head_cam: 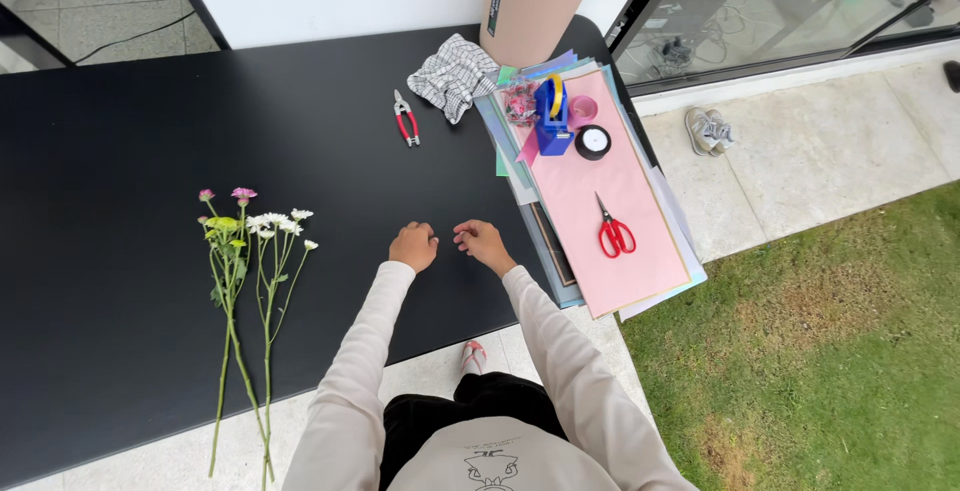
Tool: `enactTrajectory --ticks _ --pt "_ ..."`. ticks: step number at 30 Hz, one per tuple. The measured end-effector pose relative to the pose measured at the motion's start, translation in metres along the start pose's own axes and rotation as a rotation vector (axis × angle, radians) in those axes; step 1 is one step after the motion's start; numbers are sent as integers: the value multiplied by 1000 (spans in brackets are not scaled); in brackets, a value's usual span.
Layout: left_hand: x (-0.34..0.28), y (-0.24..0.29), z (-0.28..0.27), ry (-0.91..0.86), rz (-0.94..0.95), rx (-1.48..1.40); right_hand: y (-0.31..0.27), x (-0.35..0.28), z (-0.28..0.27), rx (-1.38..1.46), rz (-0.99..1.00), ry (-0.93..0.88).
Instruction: The person sorts flowers by picking them up from a bucket and placing them on a table, occasionally pointing at individual stems.
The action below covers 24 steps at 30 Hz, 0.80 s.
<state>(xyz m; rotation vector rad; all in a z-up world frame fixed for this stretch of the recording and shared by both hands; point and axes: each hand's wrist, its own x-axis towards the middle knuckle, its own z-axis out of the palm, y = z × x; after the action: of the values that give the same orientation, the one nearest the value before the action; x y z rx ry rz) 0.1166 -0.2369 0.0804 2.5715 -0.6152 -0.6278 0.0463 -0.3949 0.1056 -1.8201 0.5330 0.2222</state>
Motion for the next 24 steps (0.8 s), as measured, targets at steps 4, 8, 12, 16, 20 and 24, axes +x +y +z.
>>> enactTrajectory --ticks 4,8,12,16,20,24 --pt "62 40 -40 28 32 -13 -19 31 -101 -19 -40 90" --pt "114 89 -96 114 153 7 -38 72 -186 95 -129 264" --pt "171 138 -152 195 289 12 -66 132 -252 161 -201 399" --pt "223 184 -200 257 415 -14 -111 201 -301 172 -274 481" --pt "283 208 -206 285 467 13 -158 251 -325 263 -289 578" --pt "325 221 -206 304 554 11 -184 296 -333 306 -301 633"
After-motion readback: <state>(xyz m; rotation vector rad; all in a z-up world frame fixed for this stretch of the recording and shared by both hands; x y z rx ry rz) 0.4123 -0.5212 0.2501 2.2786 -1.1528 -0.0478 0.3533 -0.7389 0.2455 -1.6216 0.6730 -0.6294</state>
